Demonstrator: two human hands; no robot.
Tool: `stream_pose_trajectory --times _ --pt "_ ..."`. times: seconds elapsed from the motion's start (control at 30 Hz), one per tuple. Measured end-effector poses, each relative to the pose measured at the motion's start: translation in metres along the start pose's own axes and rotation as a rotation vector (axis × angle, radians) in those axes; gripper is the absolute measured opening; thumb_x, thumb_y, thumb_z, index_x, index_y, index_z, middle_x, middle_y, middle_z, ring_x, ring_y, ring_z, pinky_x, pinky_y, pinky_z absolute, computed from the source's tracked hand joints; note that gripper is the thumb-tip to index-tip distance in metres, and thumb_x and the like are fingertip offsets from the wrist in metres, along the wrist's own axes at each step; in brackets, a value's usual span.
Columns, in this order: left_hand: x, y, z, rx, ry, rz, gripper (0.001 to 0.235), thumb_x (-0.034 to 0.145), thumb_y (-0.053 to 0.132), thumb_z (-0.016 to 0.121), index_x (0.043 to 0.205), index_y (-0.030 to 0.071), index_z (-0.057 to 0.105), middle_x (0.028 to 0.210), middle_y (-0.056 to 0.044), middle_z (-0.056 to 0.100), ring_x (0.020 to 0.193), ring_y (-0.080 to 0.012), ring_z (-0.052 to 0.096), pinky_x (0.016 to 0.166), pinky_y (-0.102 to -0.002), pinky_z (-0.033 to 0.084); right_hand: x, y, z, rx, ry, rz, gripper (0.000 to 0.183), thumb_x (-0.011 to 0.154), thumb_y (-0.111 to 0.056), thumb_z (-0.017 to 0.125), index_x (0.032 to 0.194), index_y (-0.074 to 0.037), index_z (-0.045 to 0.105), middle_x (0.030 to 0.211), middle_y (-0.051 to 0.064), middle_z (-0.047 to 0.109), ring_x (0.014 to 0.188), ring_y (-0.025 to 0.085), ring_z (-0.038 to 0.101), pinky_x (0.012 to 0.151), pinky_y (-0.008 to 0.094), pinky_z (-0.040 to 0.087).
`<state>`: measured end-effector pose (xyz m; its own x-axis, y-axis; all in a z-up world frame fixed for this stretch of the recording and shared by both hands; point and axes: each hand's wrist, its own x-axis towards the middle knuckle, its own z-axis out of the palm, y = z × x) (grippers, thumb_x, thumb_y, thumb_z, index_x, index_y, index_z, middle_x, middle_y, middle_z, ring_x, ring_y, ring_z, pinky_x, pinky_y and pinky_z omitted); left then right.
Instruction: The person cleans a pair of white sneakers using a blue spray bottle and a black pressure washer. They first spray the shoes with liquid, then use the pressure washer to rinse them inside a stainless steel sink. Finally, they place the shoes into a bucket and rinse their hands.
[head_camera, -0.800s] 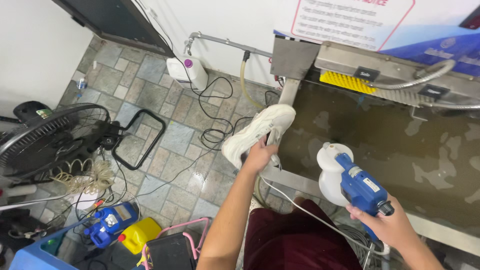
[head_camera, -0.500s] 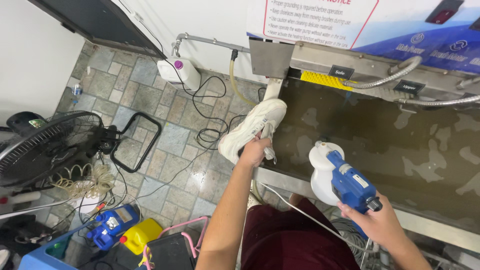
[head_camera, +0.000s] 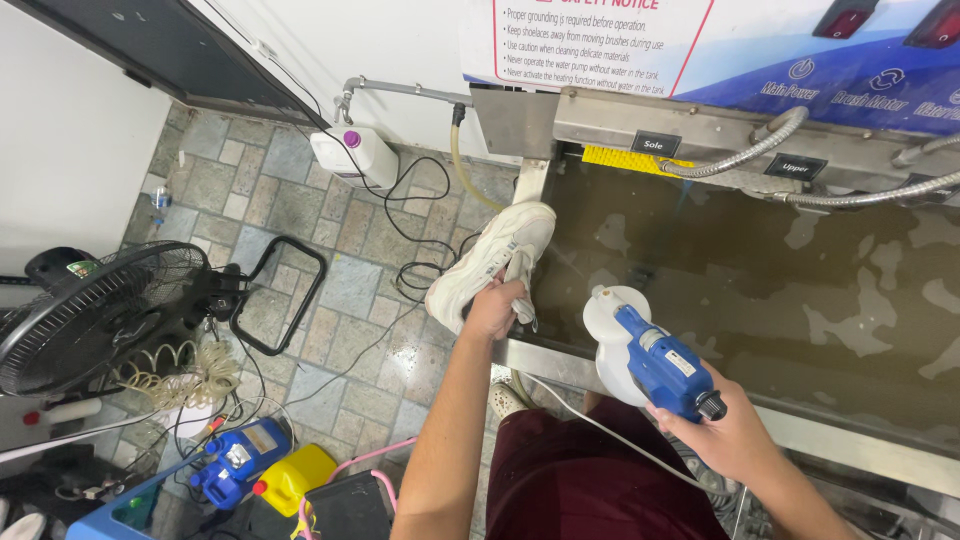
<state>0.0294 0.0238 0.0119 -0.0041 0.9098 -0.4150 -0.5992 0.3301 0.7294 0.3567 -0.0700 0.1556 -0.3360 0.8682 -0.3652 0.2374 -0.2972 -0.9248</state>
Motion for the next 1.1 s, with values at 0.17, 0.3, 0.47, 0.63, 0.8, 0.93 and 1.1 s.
stream_pose_trajectory --times 0.17,0.3,0.47,0.63,0.8,0.93,1.1 --pt "0.001 -0.006 -0.005 0.000 -0.002 -0.012 0.056 0.075 -0.011 0.056 0.130 0.001 0.059 0.105 -0.007 0.062 0.087 -0.0170 0.059 0.067 -0.029 0.047 0.002 0.004 -0.003 -0.054 -0.039 -0.036 0.027 0.079 -0.003 0.077 0.104 -0.004 0.067 0.074 0.006 0.075 0.064 0.013 0.071 0.061 0.030 0.059" --pt "0.000 -0.004 -0.003 -0.014 0.004 -0.013 0.061 0.073 -0.011 0.055 0.132 0.002 0.058 0.111 -0.006 0.064 0.093 -0.0168 0.060 0.070 -0.028 0.047 0.001 -0.004 0.001 -0.113 0.004 -0.117 0.033 0.076 -0.006 0.078 0.107 -0.005 0.066 0.074 0.003 0.074 0.067 0.011 0.068 0.065 0.028 0.057" --pt "-0.002 -0.001 0.002 -0.015 -0.017 0.016 0.063 0.072 -0.011 0.055 0.133 0.002 0.058 0.112 -0.005 0.064 0.095 -0.0158 0.060 0.073 -0.027 0.048 0.002 -0.009 -0.001 -0.037 -0.078 -0.123 0.031 0.078 -0.005 0.077 0.107 -0.004 0.066 0.076 0.003 0.074 0.067 0.011 0.069 0.065 0.029 0.057" --pt "-0.002 -0.004 0.000 -0.015 -0.028 0.030 0.061 0.072 -0.012 0.055 0.131 0.002 0.059 0.110 -0.005 0.064 0.092 -0.0160 0.059 0.071 -0.027 0.047 0.002 -0.014 0.005 -0.062 -0.042 -0.026 0.037 0.077 -0.006 0.078 0.112 -0.005 0.067 0.074 0.004 0.075 0.063 0.012 0.070 0.062 0.030 0.058" --pt "0.002 -0.011 -0.005 0.012 -0.019 0.039 0.056 0.072 -0.012 0.055 0.126 0.001 0.061 0.105 -0.006 0.064 0.090 -0.0174 0.060 0.070 -0.028 0.047 0.002 -0.016 0.004 -0.087 -0.066 -0.154 0.038 0.077 -0.005 0.079 0.113 -0.002 0.067 0.081 0.005 0.076 0.070 0.012 0.071 0.068 0.029 0.059" --pt "0.002 -0.013 -0.006 0.002 -0.014 0.022 0.055 0.073 -0.011 0.055 0.126 0.001 0.061 0.105 -0.006 0.064 0.091 -0.0176 0.060 0.071 -0.029 0.047 0.005 -0.020 0.010 -0.073 -0.033 -0.029 0.039 0.078 -0.006 0.077 0.115 -0.003 0.066 0.076 0.006 0.075 0.064 0.013 0.072 0.063 0.030 0.059" --pt "0.000 -0.010 -0.005 0.001 -0.006 0.034 0.056 0.070 -0.010 0.055 0.124 0.004 0.061 0.105 -0.005 0.064 0.090 -0.0155 0.061 0.070 -0.027 0.048 0.005 -0.026 0.010 -0.091 -0.003 -0.116 0.041 0.077 -0.006 0.076 0.115 -0.004 0.065 0.077 0.003 0.075 0.066 0.012 0.070 0.064 0.028 0.058"
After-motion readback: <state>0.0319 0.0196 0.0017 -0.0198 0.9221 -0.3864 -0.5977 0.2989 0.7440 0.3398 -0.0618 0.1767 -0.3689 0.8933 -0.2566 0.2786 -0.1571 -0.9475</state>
